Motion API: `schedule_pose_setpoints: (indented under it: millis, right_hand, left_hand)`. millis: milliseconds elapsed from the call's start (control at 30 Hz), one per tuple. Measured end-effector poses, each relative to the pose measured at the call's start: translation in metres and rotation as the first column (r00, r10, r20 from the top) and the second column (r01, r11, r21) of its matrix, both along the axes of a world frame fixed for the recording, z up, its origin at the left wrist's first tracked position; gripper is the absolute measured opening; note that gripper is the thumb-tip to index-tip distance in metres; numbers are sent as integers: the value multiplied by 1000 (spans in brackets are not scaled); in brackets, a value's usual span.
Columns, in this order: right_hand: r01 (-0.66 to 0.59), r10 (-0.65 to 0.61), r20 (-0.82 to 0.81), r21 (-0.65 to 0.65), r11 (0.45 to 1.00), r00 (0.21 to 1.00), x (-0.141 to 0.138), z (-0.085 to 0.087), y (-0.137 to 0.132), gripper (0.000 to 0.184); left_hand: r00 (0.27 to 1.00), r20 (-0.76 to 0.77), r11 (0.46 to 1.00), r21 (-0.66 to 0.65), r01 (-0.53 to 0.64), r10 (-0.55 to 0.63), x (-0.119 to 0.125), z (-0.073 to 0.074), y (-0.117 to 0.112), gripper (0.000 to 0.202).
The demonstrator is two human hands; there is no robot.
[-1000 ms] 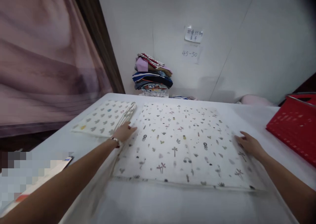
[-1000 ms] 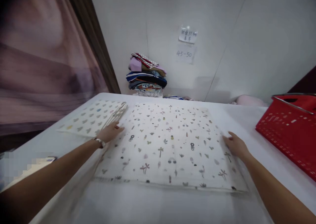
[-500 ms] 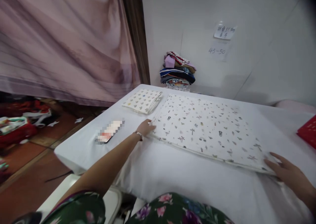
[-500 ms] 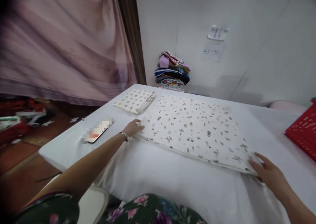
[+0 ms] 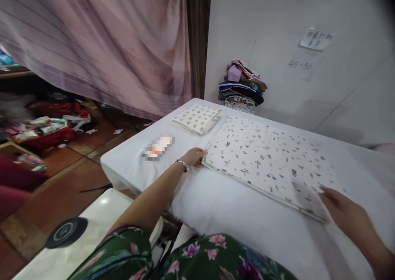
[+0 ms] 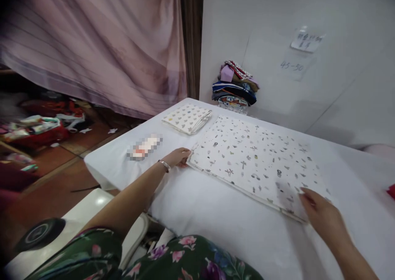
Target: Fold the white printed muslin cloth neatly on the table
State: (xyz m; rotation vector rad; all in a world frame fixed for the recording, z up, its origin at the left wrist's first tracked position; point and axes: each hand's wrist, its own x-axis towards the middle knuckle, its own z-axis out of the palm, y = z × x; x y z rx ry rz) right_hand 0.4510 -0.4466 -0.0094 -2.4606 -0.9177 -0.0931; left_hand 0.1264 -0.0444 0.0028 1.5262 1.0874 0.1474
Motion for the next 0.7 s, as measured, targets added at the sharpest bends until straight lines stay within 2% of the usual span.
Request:
schedule_pose_setpoints:
  millis: [67, 133, 233, 333, 400, 467, 567, 700]
  right_hand:
    - [-153, 160, -188, 52, 987, 969, -44, 13, 58, 37]
    - [-343, 357, -300, 100, 934, 884, -91, 24, 117, 31]
    - [-596, 618, -296, 172, 784, 728, -151, 30, 196, 23]
    - [-711, 731, -214, 175, 681, 648, -186, 24, 251, 15]
    - [-741, 750, -170, 126, 659, 639, -197, 17, 273, 12]
    - [-741, 742, -144, 69, 668, 655, -202, 10, 286, 8]
    - [-722, 717, -158, 30, 691, 679, -204, 2, 292, 6]
    - [-716, 713, -177, 58, 696, 678, -205, -4, 290, 10]
  left_hand:
    - [999, 44, 999, -42, 14, -12, -6, -2, 0, 46]
    - [997, 75, 999, -51, 18, -14, -11, -6, -1, 43]
    - [994, 110, 999, -28, 15, -12, -12, -13, -1, 35]
    - [990, 140, 1000, 5, 12, -12, -11, -19, 0, 31]
    - [989, 150, 1000, 20, 15, -18, -12, -21, 0, 28]
    - [988, 152, 999, 36, 21, -26, -12, -21, 0, 24]
    - [988, 145, 998, 61, 34, -43, -14, -18, -1, 21]
    - [990, 126, 995, 84, 59, -70, -15, -16, -1, 19]
